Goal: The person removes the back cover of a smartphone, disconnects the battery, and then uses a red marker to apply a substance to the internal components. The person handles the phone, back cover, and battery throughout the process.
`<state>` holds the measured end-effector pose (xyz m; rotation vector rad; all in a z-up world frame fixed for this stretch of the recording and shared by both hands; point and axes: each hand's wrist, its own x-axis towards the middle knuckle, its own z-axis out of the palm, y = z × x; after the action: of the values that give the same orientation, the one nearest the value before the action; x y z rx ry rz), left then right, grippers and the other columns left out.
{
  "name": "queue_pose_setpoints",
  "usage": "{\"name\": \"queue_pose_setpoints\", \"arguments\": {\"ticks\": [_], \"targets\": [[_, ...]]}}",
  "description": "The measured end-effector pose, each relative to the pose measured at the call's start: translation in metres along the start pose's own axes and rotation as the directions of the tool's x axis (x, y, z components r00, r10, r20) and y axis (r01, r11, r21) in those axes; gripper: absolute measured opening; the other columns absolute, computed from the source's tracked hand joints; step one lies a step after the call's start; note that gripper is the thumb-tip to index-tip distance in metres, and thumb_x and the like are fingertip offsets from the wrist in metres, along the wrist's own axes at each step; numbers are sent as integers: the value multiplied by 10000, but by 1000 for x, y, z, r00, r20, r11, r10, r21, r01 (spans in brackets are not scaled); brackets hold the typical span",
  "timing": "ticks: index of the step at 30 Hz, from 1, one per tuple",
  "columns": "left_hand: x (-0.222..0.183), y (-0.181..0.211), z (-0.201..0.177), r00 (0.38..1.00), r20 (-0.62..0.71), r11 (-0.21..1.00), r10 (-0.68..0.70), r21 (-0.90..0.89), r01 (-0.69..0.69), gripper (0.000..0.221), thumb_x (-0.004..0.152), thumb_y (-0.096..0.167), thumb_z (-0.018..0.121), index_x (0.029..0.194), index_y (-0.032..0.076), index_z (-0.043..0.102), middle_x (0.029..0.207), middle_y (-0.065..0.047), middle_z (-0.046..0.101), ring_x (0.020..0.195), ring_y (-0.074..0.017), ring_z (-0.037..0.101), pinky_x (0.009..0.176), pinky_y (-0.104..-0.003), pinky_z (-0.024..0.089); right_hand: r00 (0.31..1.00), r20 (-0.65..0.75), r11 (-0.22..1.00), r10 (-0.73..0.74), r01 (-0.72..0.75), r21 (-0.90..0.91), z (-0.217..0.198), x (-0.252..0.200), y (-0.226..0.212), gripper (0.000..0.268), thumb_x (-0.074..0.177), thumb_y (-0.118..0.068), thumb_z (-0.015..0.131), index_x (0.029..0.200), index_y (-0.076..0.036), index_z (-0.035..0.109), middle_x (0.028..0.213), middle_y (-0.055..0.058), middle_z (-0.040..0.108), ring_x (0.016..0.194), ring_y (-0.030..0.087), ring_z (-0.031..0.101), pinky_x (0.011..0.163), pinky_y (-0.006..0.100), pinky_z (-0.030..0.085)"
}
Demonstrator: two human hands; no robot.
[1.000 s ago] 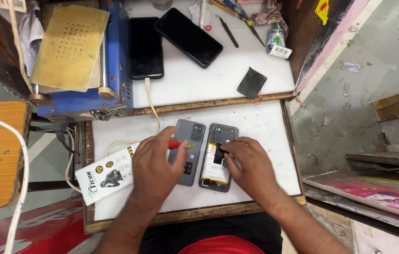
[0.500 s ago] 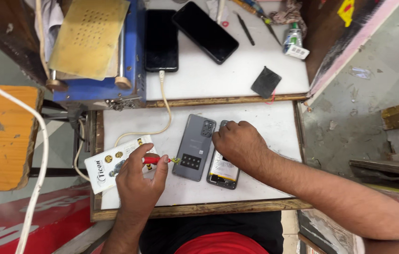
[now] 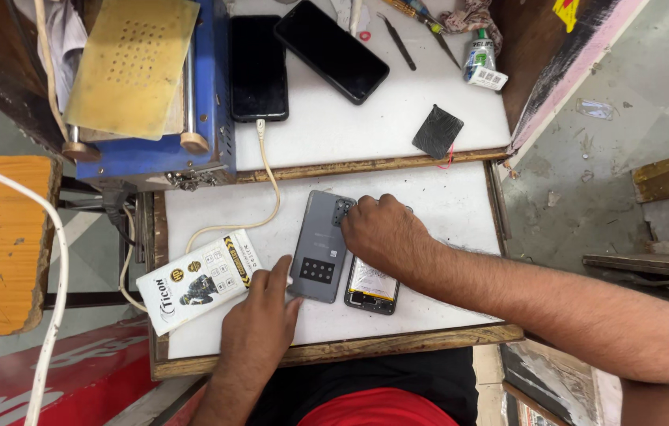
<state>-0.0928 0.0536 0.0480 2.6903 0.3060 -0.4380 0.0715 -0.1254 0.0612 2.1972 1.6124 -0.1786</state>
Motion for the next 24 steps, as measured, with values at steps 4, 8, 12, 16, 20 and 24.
{"name": "queue_pose_setpoints", "arguments": {"ticks": [4,8,12,16,20,24], "targets": [[4,1,2,996,-51,997,71,-24,-72,704,870,296,730,1496,169,435,1170,-115,619,823,-307,741,668,-416,620,997,72,1000,-7,6,7,-5,2,1,210,851,-180,784,946,-13,700,817,96,675,817,181,635,571,329,547],[7,1,-2,993,-36,993,108,-33,-109,691,873,298,727,1489,168,443,1168,-121,618,813,-295,743,671,-406,622,989,135,998,-51,57,-40,-6,3,1,249,843,-180,801,975,-3,687,815,93,669,832,181,633,582,324,544],[5,0,-5,993,-40,992,115,-53,-117,659,892,299,718,1487,176,464,1147,-124,632,794,-294,746,667,-400,623,1000,15,1000,5,-5,14,-2,0,3,238,853,-202,784,957,-13,685,803,97,673,805,178,647,544,320,554],[5,-3,-5,984,-115,985,135,-97,-146,622,908,262,698,1474,136,474,1077,-144,656,805,-288,751,652,-396,629,995,-92,996,47,-40,80,-5,-3,8,206,885,-193,756,975,-37,657,808,93,685,761,153,674,490,301,571],[6,-2,-10,973,-194,960,127,-224,-170,563,923,222,675,1431,75,480,1031,-168,672,861,-269,758,657,-391,632,944,-309,970,115,-39,241,-10,1,-2,193,875,-194,750,982,-70,647,834,64,691,744,155,700,498,299,585],[2,-3,-14,935,-334,875,120,-409,-258,484,959,104,598,1425,16,507,1067,-208,689,885,-302,727,730,-420,599,875,-452,929,173,7,370,-12,5,-13,196,827,-183,748,970,-79,665,854,60,693,781,201,709,555,338,586]]}}
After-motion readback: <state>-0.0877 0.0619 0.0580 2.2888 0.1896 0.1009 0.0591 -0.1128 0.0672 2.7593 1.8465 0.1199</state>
